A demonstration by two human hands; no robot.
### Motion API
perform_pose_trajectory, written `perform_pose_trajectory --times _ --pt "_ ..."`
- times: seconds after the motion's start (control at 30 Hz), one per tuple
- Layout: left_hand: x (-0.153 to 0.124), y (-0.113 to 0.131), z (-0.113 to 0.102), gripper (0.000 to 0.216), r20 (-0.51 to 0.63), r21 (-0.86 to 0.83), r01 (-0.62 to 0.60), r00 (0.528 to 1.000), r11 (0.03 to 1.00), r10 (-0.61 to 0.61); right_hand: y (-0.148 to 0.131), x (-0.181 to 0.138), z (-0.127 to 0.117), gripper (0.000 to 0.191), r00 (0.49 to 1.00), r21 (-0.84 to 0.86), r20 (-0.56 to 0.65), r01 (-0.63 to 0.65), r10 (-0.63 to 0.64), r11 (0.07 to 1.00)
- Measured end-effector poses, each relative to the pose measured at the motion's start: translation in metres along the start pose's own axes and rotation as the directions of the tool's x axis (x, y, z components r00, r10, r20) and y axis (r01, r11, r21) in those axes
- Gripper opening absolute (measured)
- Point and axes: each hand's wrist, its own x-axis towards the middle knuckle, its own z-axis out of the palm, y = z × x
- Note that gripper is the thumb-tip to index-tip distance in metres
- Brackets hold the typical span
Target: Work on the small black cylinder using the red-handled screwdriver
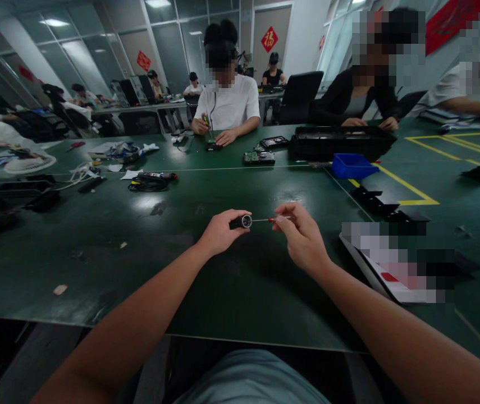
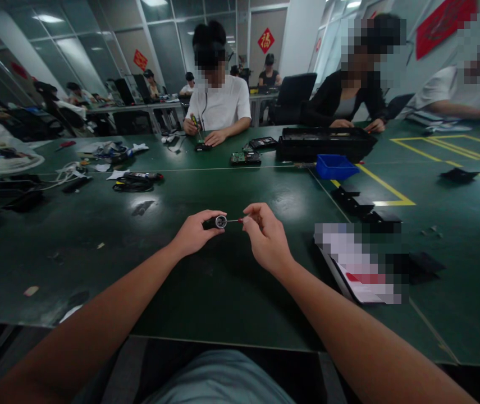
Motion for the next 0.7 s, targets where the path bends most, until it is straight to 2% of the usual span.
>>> perform_pose_trajectory --times 0.13,0.27,0.4,0.53,0.7 --pt "0.0 0.0 0.001 0.037 0.001 -0.021 -0.034 0.999 0.999 0.034 0.004 0.003 0.004 0.02 0.996 0.173 -0.072 -0.042 0.055 0.984" --pt "0.001 -0.002 0.001 0.037 -0.015 -0.041 -0.055 0.998 0.998 0.054 0.012 0.009 0.006 0.028 0.978 0.323 -0.11 -0.131 0.175 0.937" --pt "0.001 -0.001 -0.001 0.038 -0.018 -0.022 -0.05 0.999 0.999 0.05 0.017 0.012 0.004 0.03 0.968 0.405 -0.056 -0.204 0.246 0.891" --pt "0.001 0.001 -0.001 0.039 0.002 0.017 -0.048 0.999 0.999 0.048 0.016 0.009 0.005 0.027 0.976 0.323 -0.126 -0.13 0.179 0.937" --pt "0.0 0.002 -0.001 0.038 0.005 0.047 -0.058 0.998 0.997 0.058 0.009 0.004 0.004 0.023 0.985 0.108 -0.167 -0.033 0.051 0.994"
